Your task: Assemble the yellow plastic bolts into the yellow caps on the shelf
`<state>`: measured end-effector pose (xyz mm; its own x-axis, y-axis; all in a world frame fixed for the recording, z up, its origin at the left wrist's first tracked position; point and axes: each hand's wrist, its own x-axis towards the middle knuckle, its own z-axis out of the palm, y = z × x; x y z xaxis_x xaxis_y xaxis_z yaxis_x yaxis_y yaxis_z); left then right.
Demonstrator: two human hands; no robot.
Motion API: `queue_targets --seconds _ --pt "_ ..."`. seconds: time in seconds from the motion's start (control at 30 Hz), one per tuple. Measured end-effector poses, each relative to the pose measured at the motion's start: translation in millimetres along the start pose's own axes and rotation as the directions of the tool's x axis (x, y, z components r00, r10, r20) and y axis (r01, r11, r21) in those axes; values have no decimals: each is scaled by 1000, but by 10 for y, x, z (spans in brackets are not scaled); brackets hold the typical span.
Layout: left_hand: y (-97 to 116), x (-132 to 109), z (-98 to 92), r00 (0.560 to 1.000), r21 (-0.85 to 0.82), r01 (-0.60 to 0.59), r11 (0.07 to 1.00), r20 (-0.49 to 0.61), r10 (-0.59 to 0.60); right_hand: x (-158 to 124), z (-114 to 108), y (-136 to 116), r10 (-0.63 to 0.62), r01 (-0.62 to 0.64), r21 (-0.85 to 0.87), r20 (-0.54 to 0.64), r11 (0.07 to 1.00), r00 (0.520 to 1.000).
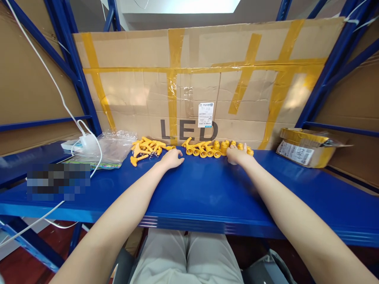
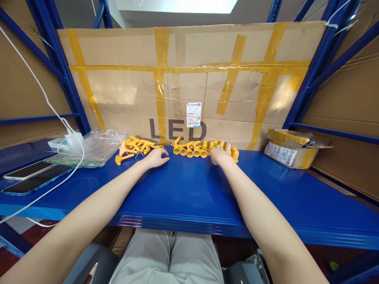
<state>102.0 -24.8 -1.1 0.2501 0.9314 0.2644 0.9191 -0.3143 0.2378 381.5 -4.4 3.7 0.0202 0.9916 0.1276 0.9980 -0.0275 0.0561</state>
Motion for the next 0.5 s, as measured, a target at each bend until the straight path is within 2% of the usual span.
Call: queue_targets --seconds 0.13,0.23,0.33,0.5 --pt "10 -21 -12 1000 -7 2 1000 5 -2 -200 -254 -100 25 -24 -16 48 1000 999" --pt "10 -20 -12 1000 5 -5 1000 10 5 -270 -345 -126 16 -16 -13 -20 1000 1000" --pt "6 -8 -6 1000 12 -15 1000 13 15 -264 -327 -99 19 -20 -21 -69 1000 997" --pt "5 -2 -9 1000 10 -17 1000 22 16 -183 -221 -30 23 -22 14 -69 1000 997"
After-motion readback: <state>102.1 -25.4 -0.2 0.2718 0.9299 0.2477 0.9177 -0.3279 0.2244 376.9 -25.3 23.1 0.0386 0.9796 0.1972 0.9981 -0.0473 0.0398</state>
